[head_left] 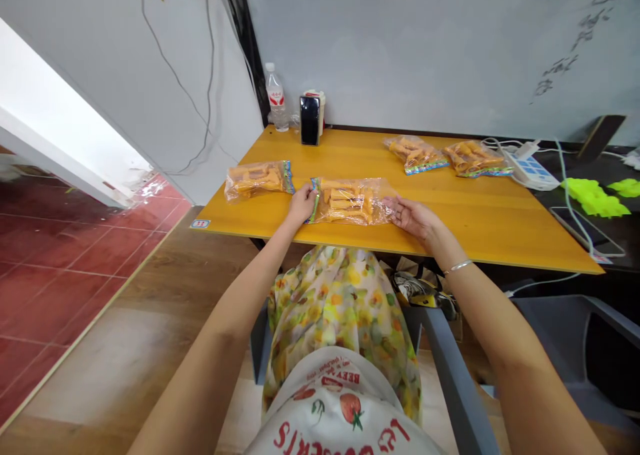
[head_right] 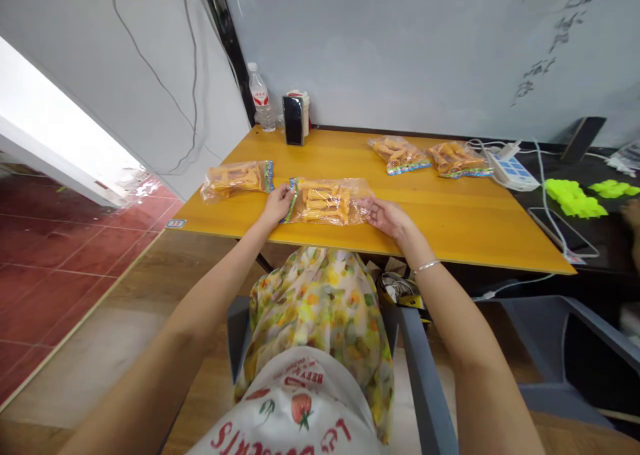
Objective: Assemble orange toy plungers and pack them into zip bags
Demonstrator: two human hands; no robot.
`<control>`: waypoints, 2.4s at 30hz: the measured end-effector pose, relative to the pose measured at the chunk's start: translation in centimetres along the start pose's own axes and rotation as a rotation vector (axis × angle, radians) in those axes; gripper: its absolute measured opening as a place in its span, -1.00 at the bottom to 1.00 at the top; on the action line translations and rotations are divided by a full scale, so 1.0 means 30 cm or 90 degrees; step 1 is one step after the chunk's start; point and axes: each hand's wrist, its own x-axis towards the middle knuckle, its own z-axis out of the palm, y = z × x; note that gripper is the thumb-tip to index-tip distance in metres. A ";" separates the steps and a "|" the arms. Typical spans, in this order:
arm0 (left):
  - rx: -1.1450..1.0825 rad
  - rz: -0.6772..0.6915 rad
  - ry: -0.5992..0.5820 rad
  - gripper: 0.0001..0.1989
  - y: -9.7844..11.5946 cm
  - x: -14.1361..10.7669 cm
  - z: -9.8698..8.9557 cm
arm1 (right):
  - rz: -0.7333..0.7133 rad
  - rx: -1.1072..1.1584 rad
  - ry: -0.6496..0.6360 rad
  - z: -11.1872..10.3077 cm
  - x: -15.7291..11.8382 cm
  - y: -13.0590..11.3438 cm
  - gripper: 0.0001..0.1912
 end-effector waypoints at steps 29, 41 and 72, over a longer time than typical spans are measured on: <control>0.166 0.086 0.167 -0.62 0.043 -0.058 -0.204 | -0.134 -0.088 -0.013 0.078 0.122 0.070 -0.80; 0.267 -0.021 0.056 -0.56 -0.232 0.113 -0.473 | -0.374 -0.454 -0.098 0.102 0.241 0.061 -0.32; 0.172 0.236 -0.194 -0.38 0.066 0.678 0.207 | -0.589 -0.765 -0.067 -0.183 0.066 0.045 -0.42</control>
